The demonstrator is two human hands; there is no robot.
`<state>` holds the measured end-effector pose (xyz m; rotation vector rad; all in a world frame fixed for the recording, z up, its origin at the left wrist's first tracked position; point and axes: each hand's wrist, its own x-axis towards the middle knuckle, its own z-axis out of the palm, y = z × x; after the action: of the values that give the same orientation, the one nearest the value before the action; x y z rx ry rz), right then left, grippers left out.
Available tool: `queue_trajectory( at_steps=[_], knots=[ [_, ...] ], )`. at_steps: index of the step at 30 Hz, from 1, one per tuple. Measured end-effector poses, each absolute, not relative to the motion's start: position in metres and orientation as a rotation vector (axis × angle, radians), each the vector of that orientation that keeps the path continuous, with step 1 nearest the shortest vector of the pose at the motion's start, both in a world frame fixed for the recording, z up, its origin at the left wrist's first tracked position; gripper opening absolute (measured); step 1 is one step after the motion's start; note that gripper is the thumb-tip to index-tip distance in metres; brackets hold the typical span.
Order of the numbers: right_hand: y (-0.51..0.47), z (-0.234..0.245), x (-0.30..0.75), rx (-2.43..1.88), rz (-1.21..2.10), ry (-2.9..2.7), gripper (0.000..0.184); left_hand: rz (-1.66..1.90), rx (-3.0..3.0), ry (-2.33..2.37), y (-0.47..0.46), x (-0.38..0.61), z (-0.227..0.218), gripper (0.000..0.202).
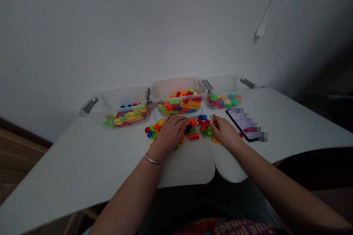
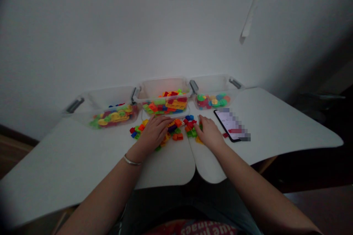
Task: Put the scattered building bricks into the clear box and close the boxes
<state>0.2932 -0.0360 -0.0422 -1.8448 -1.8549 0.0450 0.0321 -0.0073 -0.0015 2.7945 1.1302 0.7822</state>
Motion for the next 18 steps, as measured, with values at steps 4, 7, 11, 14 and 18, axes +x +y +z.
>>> queue_trajectory(
  at_steps=[4,7,11,14,18],
  knots=[
    [-0.013,-0.042,0.275,-1.684,0.171,-1.718,0.052,0.806,2.816,1.172,-0.006,0.031,-0.001,0.035],
    [0.004,-0.046,0.263,-1.586,0.205,-1.548,0.044,0.810,2.838,1.195,-0.007,0.031,0.000,0.034],
    [0.023,-0.051,0.258,-1.533,0.198,-1.395,0.040,0.790,2.850,1.183,-0.006,0.030,0.000,0.033],
    [0.028,-0.049,0.267,-1.485,0.241,-1.287,0.043,0.793,2.834,1.179,-0.005,0.029,-0.002,0.033],
    [0.015,-0.044,0.286,-1.430,0.302,-1.262,0.041,0.808,2.801,1.184,-0.004,0.029,-0.003,0.033]
  ],
)
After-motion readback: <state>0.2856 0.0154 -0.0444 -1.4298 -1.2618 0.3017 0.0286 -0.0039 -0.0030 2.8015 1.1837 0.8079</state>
